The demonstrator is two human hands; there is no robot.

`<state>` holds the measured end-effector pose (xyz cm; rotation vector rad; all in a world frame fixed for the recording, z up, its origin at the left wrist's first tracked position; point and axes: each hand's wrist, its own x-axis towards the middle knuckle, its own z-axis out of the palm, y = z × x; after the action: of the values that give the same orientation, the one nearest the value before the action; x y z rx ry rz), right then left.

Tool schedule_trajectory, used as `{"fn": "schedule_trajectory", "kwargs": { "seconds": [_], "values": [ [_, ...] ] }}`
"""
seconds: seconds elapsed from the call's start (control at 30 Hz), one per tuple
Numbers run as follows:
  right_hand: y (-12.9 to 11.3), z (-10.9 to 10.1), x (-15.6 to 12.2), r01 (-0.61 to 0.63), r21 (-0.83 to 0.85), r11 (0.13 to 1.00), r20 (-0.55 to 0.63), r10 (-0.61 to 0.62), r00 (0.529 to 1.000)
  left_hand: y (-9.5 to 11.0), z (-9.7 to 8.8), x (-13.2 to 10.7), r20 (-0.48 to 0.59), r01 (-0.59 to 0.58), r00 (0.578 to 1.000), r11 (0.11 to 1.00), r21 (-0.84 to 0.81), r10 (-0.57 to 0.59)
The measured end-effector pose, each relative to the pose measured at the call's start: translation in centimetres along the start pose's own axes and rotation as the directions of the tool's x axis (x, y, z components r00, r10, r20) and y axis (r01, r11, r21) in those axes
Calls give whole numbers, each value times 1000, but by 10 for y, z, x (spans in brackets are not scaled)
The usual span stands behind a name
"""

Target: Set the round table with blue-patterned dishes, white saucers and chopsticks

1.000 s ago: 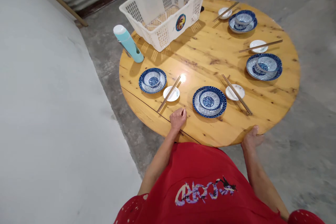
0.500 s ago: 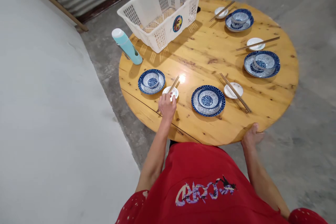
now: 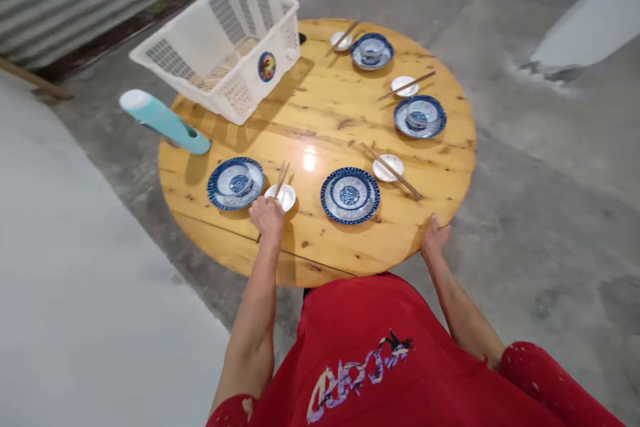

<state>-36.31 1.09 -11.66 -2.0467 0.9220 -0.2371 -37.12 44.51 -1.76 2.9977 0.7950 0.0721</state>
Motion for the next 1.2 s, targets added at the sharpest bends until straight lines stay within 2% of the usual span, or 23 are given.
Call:
{"fn": "schedule_trajectory", "kwargs": {
  "seconds": [0.1,0.13,0.2,0.27,0.33,0.4,0.53,0.6,0.67,0.73,0.83,0.93,1.03,1.1,1.2],
  "values": [
    [-4,-13,0,-71,-84,994,-107,62,992,-2,-12,-5,-52,31,998,997,-67,-35],
    [-8,-20,0,-63,-98,993,-140,49,989,-3,-16,-9,-68,47,996,993,-109,-54],
    [-20,-32,2,76,-124,989,-199,-100,975,-2,-25,-20,-86,70,992,969,-235,-93],
    [-40,-39,6,320,-194,927,-196,-356,914,4,-31,-34,-72,73,991,903,-423,-114],
    [-67,-35,11,522,-279,806,-87,-563,822,15,-33,-48,-11,79,994,764,-641,-113],
    [-95,-23,14,622,-357,697,103,-633,767,33,-32,-63,71,101,995,574,-813,-74],
    [-133,8,13,710,-501,495,442,-559,702,75,-29,-88,207,188,976,238,-953,60],
    [-140,16,11,715,-541,443,546,-462,699,93,-29,-97,289,280,951,89,-956,105],
    [-142,16,8,687,-562,461,595,-352,723,106,-29,-104,346,352,929,-17,-936,132],
    [-140,12,2,637,-559,530,593,-281,754,116,-30,-109,366,379,919,-68,-923,148],
    [-134,-1,-18,598,-454,660,551,-320,771,129,-35,-113,369,389,914,-106,-915,166],
    [-129,-18,-54,617,-166,769,551,-446,705,143,-45,-114,362,385,917,-134,-913,168],
    [-124,-33,-96,581,103,808,575,-525,627,157,-57,-113,330,358,926,-154,-921,181],
    [-121,-37,-121,561,181,808,587,-547,597,163,-64,-113,312,344,930,-155,-926,195],
    [-117,-35,-146,608,186,771,572,-589,571,167,-71,-115,308,342,927,-145,-928,215]
  ]
}}
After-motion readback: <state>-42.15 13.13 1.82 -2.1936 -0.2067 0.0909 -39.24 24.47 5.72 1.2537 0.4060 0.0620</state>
